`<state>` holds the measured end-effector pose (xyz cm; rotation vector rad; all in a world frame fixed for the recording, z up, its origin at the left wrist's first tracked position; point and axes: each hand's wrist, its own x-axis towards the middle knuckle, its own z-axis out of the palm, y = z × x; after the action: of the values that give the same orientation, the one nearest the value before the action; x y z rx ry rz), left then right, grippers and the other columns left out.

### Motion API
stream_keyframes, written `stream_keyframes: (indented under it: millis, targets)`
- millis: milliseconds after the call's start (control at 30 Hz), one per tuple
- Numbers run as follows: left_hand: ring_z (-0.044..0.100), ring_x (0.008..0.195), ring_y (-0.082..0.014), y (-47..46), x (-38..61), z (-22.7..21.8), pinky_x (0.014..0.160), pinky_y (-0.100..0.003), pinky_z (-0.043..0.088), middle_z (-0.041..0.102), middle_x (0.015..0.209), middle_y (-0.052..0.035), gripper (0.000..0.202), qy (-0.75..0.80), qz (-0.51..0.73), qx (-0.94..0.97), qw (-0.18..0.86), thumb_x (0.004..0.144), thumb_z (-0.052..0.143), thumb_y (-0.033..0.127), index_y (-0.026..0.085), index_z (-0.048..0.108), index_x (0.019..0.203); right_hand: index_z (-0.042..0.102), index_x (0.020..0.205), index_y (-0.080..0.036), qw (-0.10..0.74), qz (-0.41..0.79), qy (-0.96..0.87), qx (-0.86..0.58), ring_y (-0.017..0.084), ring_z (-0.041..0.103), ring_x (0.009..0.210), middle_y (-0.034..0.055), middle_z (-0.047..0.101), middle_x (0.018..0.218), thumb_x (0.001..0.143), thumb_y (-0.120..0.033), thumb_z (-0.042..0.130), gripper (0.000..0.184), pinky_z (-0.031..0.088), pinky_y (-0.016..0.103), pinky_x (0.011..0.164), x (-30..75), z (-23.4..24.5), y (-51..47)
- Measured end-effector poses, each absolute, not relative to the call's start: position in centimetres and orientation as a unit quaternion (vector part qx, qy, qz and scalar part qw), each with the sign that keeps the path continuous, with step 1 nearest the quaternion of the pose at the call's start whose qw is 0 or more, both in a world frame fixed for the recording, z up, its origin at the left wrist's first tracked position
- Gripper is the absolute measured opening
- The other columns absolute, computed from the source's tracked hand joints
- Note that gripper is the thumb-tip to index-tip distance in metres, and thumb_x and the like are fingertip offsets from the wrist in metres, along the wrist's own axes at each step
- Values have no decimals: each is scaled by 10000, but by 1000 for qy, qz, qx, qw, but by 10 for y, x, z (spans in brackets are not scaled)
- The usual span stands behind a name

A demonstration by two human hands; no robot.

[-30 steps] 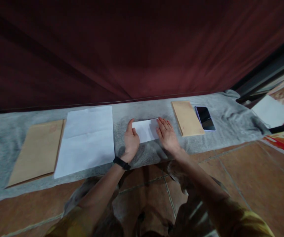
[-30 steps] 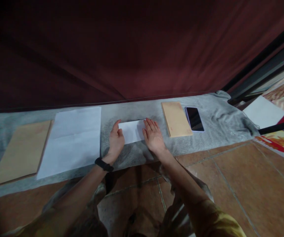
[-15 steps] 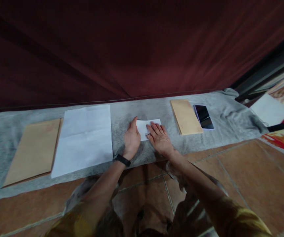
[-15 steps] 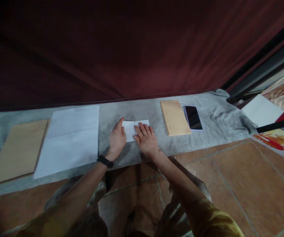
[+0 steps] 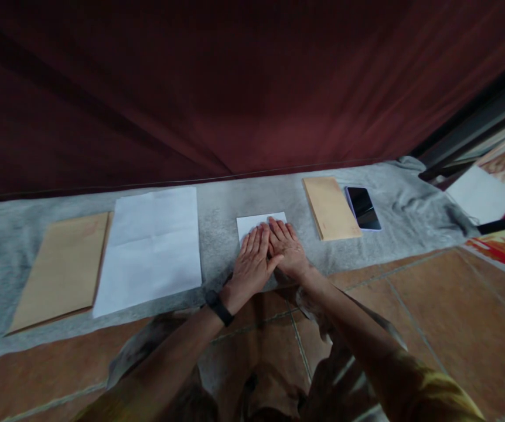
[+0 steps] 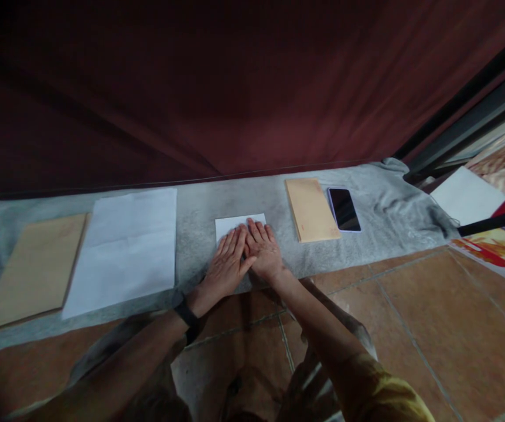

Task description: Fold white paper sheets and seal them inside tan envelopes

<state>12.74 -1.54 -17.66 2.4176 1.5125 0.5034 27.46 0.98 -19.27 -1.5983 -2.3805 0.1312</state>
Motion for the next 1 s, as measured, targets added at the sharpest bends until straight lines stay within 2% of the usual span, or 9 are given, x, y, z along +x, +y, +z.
stream_keyframes:
  millis: [200,400,500,633,1000]
  targets:
    - [183,1553,-325,-20,113,-175,1258,-504,208,284,1631,-245,865,525,134,836,88,974,396,624,-4,282,1558,391,1559,-184,140,44,-821,-552,313,300,1512,120,323,1642,1051,-381,386,545,257,527,1221,278,-190,10]
    - [185,1552,-320,-25,98,-177,1253,-511,207,266,1644,-225,818,538,129,830,67,987,379,596,38,271,1574,393,1556,-171,165,39,-797,-579,304,328,1500,136,347,1627,1057,-399,362,550,257,546,1217,290,-194,10]
    - [179,1553,-324,-25,89,-178,1257,-504,195,263,1644,-231,864,547,127,825,64,968,394,633,30,269,1573,361,1572,-184,168,24,-795,-582,294,326,1503,119,353,1627,1059,-401,351,557,248,532,1225,298,-195,9]
    - [191,1552,-324,-25,80,-178,1263,-500,178,273,1640,-230,875,551,127,822,73,962,405,644,30,275,1572,348,1574,-133,150,10,-796,-586,306,307,1511,128,365,1619,1063,-373,329,565,251,516,1224,309,-195,7]
    - [210,1548,-324,-24,76,-177,1263,-505,173,287,1636,-231,858,549,120,824,71,967,400,628,26,284,1566,385,1545,-83,181,33,-769,-612,278,336,1500,178,388,1599,1058,-343,305,558,321,501,1207,327,-198,9]
